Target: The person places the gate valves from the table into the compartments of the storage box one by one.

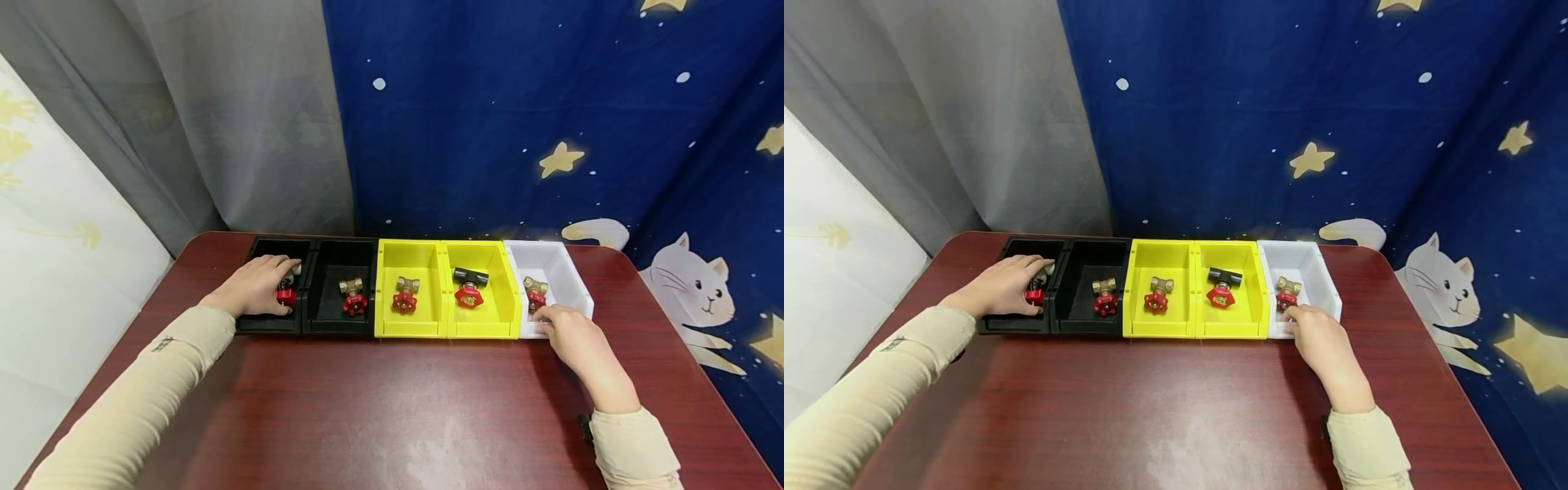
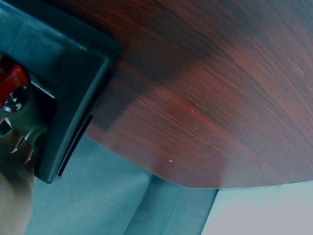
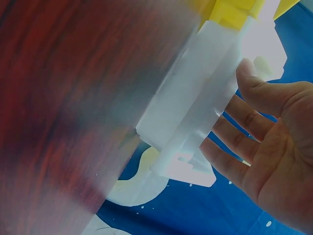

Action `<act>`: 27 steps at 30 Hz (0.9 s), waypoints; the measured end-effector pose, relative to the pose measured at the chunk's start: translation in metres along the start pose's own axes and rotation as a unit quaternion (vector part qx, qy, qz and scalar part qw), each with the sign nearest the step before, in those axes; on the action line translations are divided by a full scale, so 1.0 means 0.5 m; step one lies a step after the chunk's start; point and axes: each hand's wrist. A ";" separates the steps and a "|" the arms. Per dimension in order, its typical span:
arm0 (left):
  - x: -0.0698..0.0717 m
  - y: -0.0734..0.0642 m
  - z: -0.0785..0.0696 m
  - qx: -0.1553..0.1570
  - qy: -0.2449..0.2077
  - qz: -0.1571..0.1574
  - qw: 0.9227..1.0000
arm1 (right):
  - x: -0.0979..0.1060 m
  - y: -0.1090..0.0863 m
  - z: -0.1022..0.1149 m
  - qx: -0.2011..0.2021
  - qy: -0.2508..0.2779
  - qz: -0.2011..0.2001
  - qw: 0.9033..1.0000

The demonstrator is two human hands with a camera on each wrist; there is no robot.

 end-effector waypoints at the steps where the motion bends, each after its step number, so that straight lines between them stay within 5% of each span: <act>1: -0.002 0.000 -0.001 0.004 -0.001 0.005 1.000 | 0.000 0.000 0.000 0.000 0.000 0.001 1.000; 27: 0.006 0.005 -0.019 0.083 -0.065 0.089 0.991 | -0.003 -0.001 -0.002 0.007 -0.003 -0.008 1.000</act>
Point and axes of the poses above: each hand's wrist, its own y-axis towards the middle knuckle, its own x-axis out of the back of the hand, z = x × y, and after that the axes turned 10 degrees about z, right-handed
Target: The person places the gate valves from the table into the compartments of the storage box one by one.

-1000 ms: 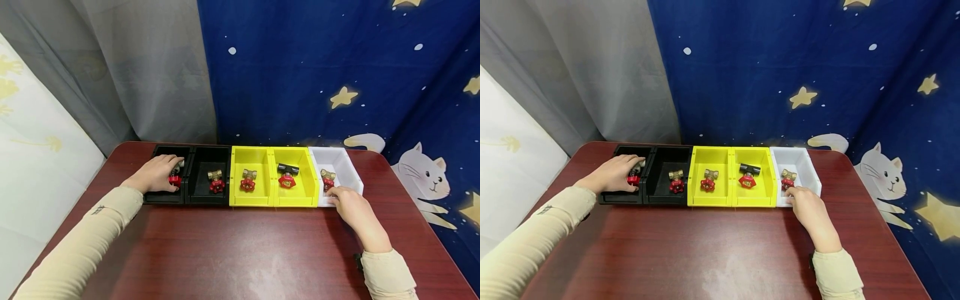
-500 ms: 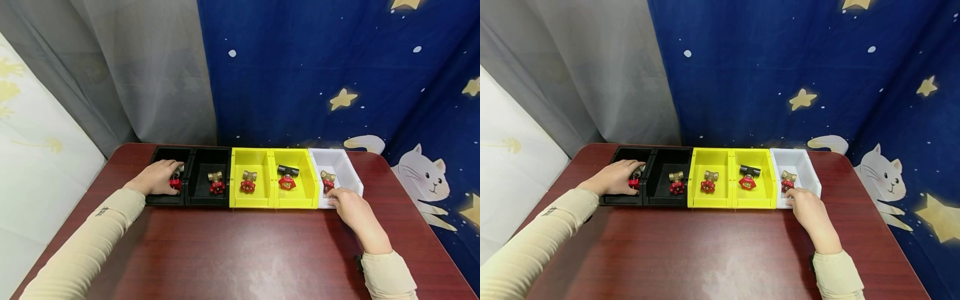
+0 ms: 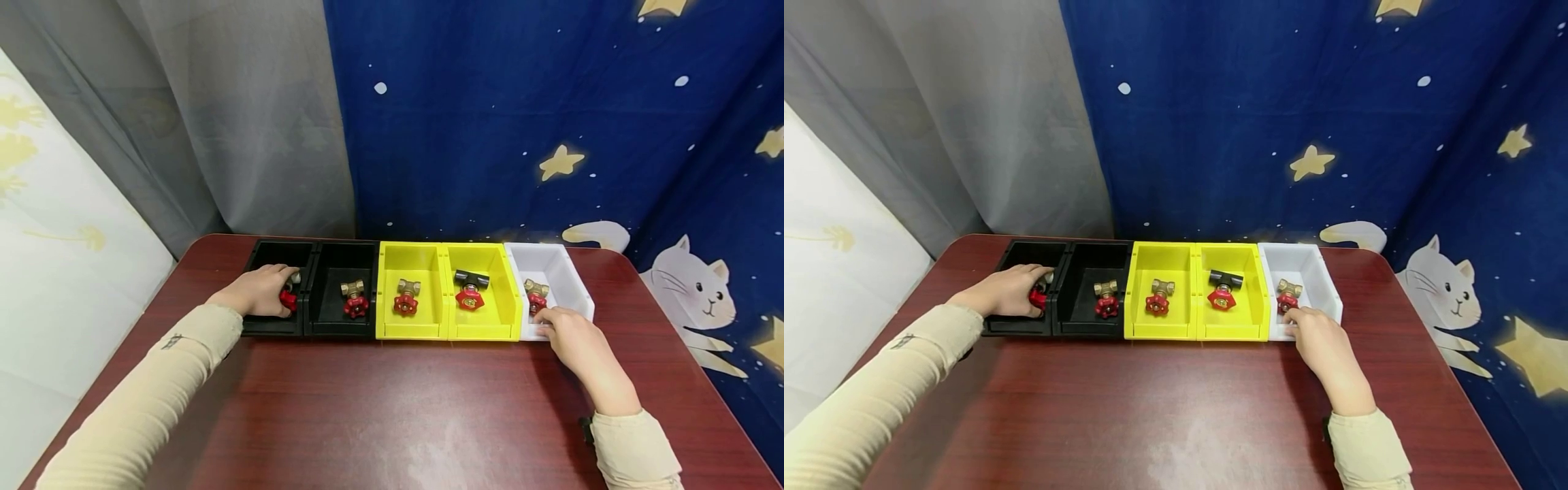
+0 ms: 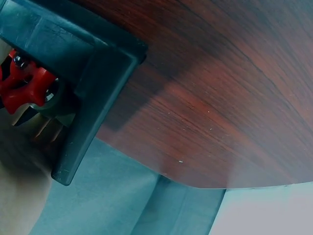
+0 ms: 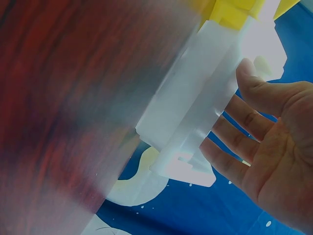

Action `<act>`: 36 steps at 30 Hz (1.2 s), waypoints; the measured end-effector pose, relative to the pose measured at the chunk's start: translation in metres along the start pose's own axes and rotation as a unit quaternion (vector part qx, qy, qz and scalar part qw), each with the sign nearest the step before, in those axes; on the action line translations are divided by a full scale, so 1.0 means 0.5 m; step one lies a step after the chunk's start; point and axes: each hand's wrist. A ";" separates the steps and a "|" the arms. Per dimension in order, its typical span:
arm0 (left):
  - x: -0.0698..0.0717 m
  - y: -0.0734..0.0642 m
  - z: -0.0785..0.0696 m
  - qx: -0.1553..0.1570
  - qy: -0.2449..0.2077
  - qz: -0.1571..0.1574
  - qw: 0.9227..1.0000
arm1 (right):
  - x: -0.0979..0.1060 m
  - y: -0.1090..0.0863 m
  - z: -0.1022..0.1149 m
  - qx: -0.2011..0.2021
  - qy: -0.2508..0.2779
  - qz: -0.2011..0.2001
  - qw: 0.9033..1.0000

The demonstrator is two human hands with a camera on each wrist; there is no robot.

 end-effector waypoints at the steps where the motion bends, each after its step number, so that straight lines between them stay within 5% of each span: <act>1: 0.001 0.000 0.000 0.000 0.001 0.000 1.000 | 0.000 0.000 0.000 0.000 0.000 0.000 1.000; 20: 0.009 -0.012 -0.018 -0.005 -0.053 0.006 0.999 | 0.005 -0.002 -0.004 -0.001 -0.001 0.002 1.000; 31: 0.003 -0.047 -0.008 -0.015 -0.114 -0.025 0.993 | 0.014 -0.001 0.004 -0.011 -0.002 0.021 1.000; 36: 0.008 -0.078 -0.016 -0.001 -0.117 -0.063 0.991 | 0.030 0.000 0.010 -0.019 -0.007 0.024 1.000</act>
Point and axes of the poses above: each hand's wrist, its own y-axis towards the middle knuckle, its own x-axis out of the back of the hand, z = x × y, and after that the axes turned 10 degrees about z, right-handed
